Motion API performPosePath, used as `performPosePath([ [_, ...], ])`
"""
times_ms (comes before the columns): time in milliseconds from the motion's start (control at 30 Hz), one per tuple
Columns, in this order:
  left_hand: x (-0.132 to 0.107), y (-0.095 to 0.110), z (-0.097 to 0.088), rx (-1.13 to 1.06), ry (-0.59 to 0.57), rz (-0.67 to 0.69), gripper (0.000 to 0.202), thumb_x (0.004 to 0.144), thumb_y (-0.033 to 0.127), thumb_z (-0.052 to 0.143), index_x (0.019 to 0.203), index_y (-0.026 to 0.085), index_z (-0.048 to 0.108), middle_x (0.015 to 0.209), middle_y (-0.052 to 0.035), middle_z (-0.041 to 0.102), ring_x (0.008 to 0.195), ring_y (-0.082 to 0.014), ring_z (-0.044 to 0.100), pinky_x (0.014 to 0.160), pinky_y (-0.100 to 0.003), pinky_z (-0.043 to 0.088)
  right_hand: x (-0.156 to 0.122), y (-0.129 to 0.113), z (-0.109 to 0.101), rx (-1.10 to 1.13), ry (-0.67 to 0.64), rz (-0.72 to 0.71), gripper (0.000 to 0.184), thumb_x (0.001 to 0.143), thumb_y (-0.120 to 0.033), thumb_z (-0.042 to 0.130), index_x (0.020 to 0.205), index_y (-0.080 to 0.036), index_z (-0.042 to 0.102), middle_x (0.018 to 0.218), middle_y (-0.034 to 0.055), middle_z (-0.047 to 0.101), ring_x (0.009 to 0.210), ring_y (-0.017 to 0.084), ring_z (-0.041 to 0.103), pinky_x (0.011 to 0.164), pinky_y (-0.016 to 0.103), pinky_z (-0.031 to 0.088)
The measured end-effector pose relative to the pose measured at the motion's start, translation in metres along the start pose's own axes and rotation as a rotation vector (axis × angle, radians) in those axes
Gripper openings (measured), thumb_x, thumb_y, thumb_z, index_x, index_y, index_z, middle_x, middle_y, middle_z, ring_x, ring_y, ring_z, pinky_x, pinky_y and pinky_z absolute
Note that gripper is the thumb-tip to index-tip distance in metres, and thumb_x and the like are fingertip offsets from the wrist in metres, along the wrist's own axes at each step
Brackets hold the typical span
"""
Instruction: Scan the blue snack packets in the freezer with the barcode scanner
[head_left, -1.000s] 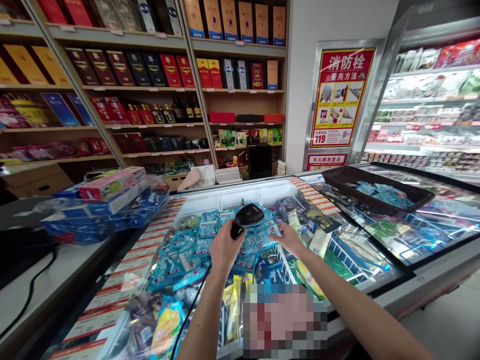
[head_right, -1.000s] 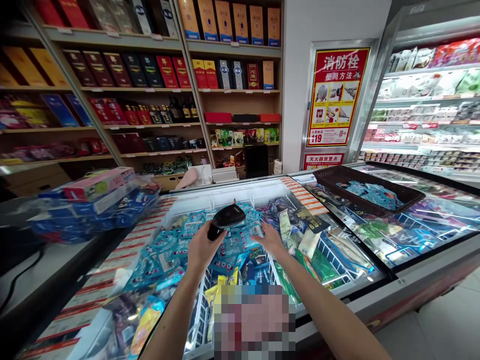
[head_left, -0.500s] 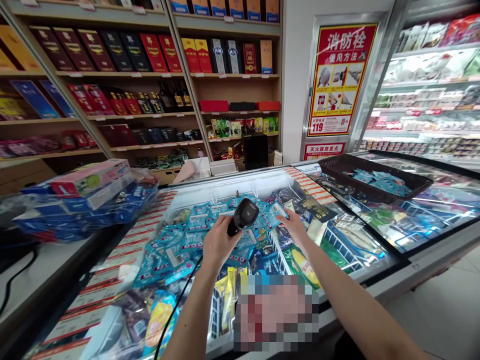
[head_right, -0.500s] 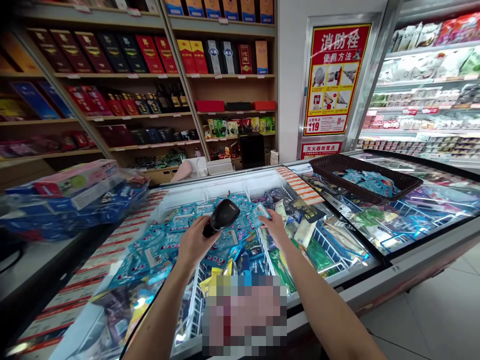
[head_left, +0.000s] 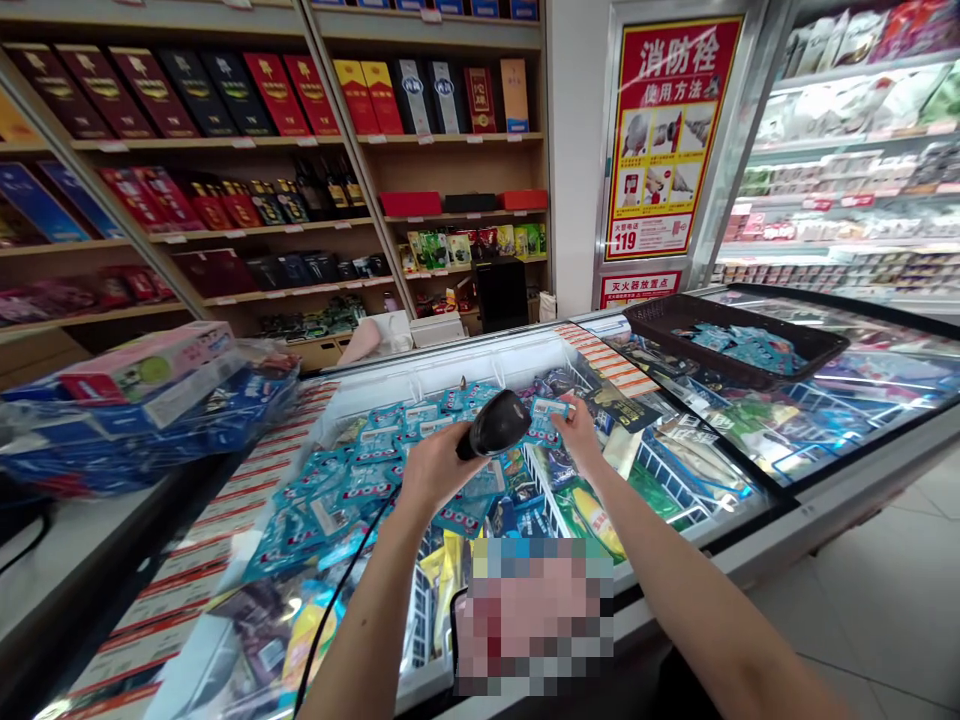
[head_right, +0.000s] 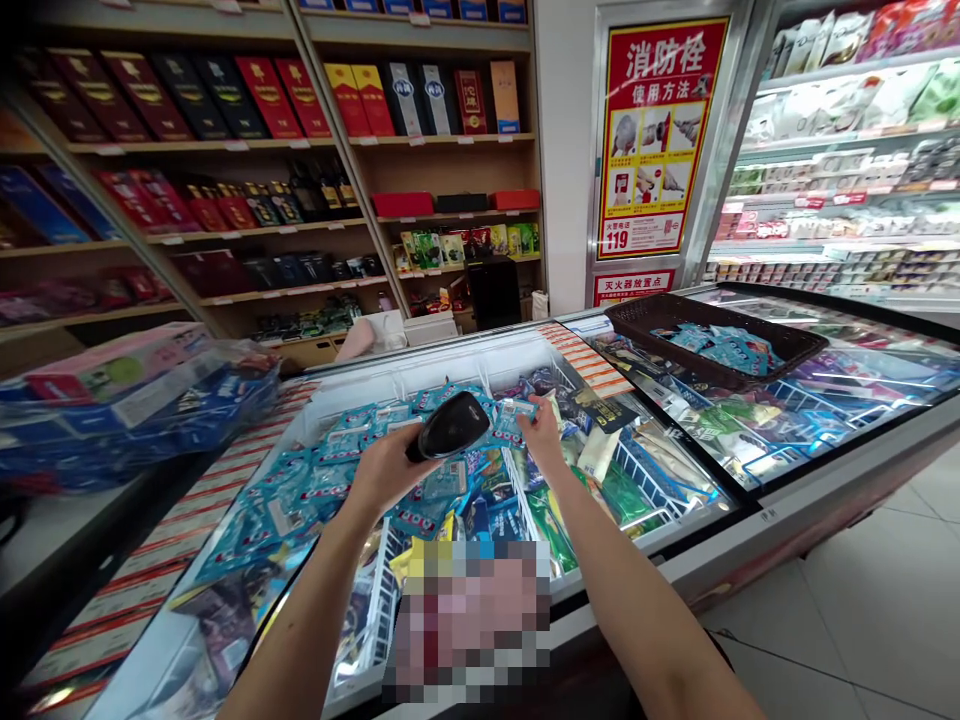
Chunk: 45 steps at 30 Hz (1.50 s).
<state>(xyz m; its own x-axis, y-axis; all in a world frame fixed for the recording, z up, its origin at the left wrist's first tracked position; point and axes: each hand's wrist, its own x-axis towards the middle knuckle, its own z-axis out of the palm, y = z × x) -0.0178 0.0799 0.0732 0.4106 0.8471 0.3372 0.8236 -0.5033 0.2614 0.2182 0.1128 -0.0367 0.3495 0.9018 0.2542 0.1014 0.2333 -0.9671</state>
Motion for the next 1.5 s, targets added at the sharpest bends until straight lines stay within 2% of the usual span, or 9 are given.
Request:
performPosePath([
  [167, -0.001, -0.007, 0.008, -0.071, -0.039, -0.019, 0.027, 0.072, 0.041, 0.052, 0.090, 0.024, 0.060, 0.080, -0.0019, 0.066, 0.072, -0.0195, 0.059, 0.055, -0.024, 0.034, 0.001, 0.005, 0.003, 0.035, -0.021, -0.049, 0.077, 0.065, -0.033, 0.062, 0.131, -0.020, 0.025, 0.093, 0.0042, 0.061, 0.074, 0.017, 0.058, 0.067, 0.030, 0.047],
  [233, -0.005, -0.013, 0.009, -0.021, -0.048, -0.026, 0.025, 0.072, 0.042, 0.051, 0.087, 0.024, 0.060, 0.078, -0.0016, 0.066, 0.069, -0.0191, 0.059, 0.053, -0.024, 0.031, 0.001, 0.005, 0.003, -0.016, 0.007, -0.087, 0.068, 0.068, -0.032, 0.059, 0.128, -0.020, 0.030, 0.093, 0.0044, 0.061, 0.076, 0.017, 0.059, 0.069, 0.031, 0.047],
  [333, -0.009, -0.020, 0.008, 0.009, -0.060, -0.014, 0.024, 0.072, 0.041, 0.051, 0.088, 0.025, 0.060, 0.077, -0.0013, 0.066, 0.068, -0.0189, 0.059, 0.052, -0.023, 0.030, 0.002, 0.006, 0.003, -0.036, 0.001, -0.113, 0.044, 0.070, -0.034, 0.055, 0.111, -0.019, 0.046, 0.095, 0.0056, 0.063, 0.080, 0.017, 0.060, 0.072, 0.031, 0.047],
  [400, -0.011, -0.023, 0.007, 0.005, -0.064, -0.008, 0.025, 0.072, 0.041, 0.051, 0.090, 0.027, 0.061, 0.078, -0.0008, 0.066, 0.068, -0.0189, 0.059, 0.052, -0.023, 0.029, 0.003, 0.007, 0.003, -0.021, -0.023, -0.109, 0.037, 0.070, -0.035, 0.055, 0.103, -0.019, 0.051, 0.095, 0.0058, 0.064, 0.081, 0.017, 0.060, 0.072, 0.030, 0.048],
  [700, -0.015, -0.023, 0.006, -0.047, -0.076, -0.024, 0.030, 0.070, 0.043, 0.054, 0.094, 0.029, 0.063, 0.080, 0.0002, 0.067, 0.072, -0.0193, 0.059, 0.053, -0.023, 0.031, 0.002, 0.009, 0.004, 0.176, -0.076, -0.067, 0.044, 0.065, -0.040, 0.062, 0.101, -0.018, 0.051, 0.096, 0.0079, 0.066, 0.088, 0.021, 0.062, 0.077, 0.034, 0.048],
  [833, -0.015, -0.021, 0.006, -0.045, -0.084, -0.033, 0.029, 0.070, 0.044, 0.053, 0.093, 0.028, 0.064, 0.081, -0.0002, 0.067, 0.075, -0.0200, 0.060, 0.055, -0.023, 0.032, 0.001, 0.007, 0.004, 0.170, -0.081, -0.054, 0.046, 0.065, -0.041, 0.062, 0.104, -0.018, 0.051, 0.097, 0.0074, 0.066, 0.089, 0.022, 0.062, 0.078, 0.035, 0.049],
  [1000, -0.015, -0.021, 0.005, -0.056, -0.097, -0.048, 0.035, 0.071, 0.044, 0.052, 0.101, 0.028, 0.061, 0.085, -0.0007, 0.067, 0.079, -0.0206, 0.060, 0.056, -0.023, 0.033, 0.000, 0.006, 0.003, 0.187, -0.094, -0.064, 0.043, 0.066, -0.040, 0.064, 0.103, -0.020, 0.053, 0.098, 0.0061, 0.067, 0.092, 0.022, 0.062, 0.081, 0.035, 0.048],
  [1300, -0.015, -0.020, 0.005, -0.022, -0.087, -0.054, 0.029, 0.070, 0.044, 0.053, 0.092, 0.027, 0.063, 0.080, 0.0003, 0.067, 0.075, -0.0199, 0.060, 0.055, -0.024, 0.032, 0.000, 0.009, 0.004, 0.195, -0.104, -0.072, 0.043, 0.066, -0.040, 0.066, 0.102, -0.020, 0.053, 0.097, 0.0059, 0.068, 0.093, 0.022, 0.063, 0.084, 0.038, 0.048],
  [1500, -0.015, -0.018, 0.004, -0.012, -0.086, -0.058, 0.029, 0.070, 0.041, 0.054, 0.094, 0.027, 0.063, 0.082, 0.0004, 0.068, 0.076, -0.0197, 0.061, 0.055, -0.023, 0.032, -0.002, 0.007, 0.004, 0.137, -0.104, -0.057, 0.046, 0.067, -0.041, 0.065, 0.106, -0.021, 0.053, 0.101, 0.0061, 0.067, 0.092, 0.022, 0.063, 0.083, 0.038, 0.048],
])
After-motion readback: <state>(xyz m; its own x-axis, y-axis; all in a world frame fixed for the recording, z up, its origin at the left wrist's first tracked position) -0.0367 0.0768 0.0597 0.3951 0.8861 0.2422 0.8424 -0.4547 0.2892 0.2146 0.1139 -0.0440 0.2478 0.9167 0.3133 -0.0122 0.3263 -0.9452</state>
